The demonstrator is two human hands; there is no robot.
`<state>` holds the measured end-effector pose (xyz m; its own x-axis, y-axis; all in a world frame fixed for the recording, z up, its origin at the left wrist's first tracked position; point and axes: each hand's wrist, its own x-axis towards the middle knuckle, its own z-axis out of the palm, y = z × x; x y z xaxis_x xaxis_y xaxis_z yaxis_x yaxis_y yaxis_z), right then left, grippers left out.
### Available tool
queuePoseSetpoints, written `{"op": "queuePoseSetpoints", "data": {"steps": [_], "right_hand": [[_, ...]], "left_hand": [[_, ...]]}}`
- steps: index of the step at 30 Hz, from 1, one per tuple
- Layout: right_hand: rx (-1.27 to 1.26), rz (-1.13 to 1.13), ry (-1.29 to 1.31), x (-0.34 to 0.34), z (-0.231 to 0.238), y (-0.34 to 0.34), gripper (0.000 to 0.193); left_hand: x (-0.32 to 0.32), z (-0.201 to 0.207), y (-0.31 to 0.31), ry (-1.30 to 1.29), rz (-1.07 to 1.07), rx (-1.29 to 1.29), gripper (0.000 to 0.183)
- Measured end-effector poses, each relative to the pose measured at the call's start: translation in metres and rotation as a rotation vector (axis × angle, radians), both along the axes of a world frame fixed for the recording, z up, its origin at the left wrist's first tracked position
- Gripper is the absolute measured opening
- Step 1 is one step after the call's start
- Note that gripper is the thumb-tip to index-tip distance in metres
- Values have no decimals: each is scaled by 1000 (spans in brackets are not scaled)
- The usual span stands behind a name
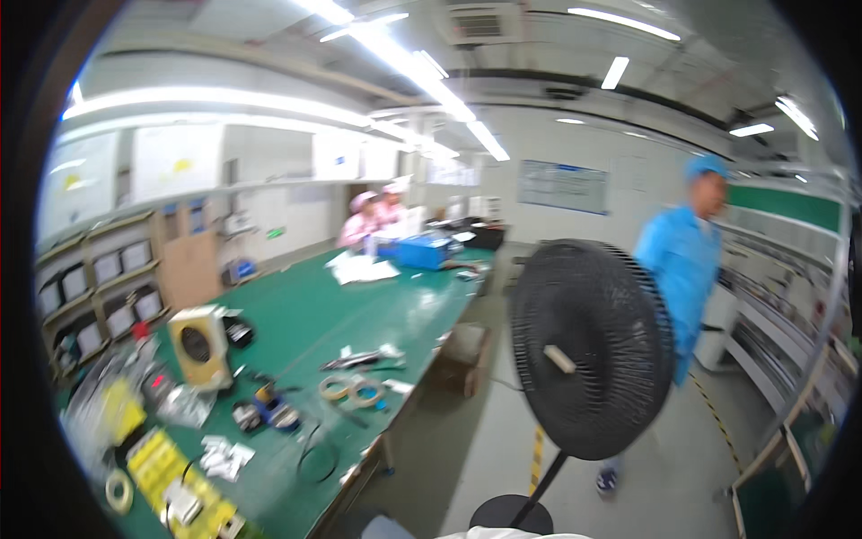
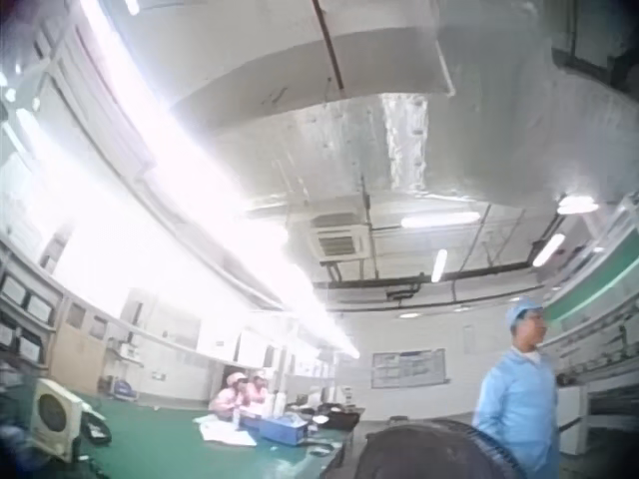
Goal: Soldering wires and applying insulation tape to a battery pack assembly.
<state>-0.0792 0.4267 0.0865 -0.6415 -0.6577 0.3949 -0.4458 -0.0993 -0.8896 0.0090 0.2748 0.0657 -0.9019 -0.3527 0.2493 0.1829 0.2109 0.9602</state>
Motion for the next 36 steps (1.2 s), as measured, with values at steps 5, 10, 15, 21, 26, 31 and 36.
{"op": "queuePoseSetpoints", "data": {"steps": [5,10,15,21,26,31,36], "right_hand": [[-51,-169,49,-6,-12,-2,13],[30,-130,54,-7,-1,2,15],[53,-63,59,-2,-6,-6,16],[43,-27,200,0,-1,-4,13],[5,-58,375,-2,2,-4,13],[-4,-125,671,7,12,-5,18],[-52,-121,601,7,9,-9,20]], "left_hand": [[2,8,-2,0,-79,232,15],[11,17,-7,-107,-70,238,17],[23,20,-15,-155,-32,288,19],[25,14,-24,-247,-179,641,19],[28,15,-26,-228,-243,675,12],[33,8,-28,-101,-218,601,14],[35,3,-15,32,-33,416,22]]}}
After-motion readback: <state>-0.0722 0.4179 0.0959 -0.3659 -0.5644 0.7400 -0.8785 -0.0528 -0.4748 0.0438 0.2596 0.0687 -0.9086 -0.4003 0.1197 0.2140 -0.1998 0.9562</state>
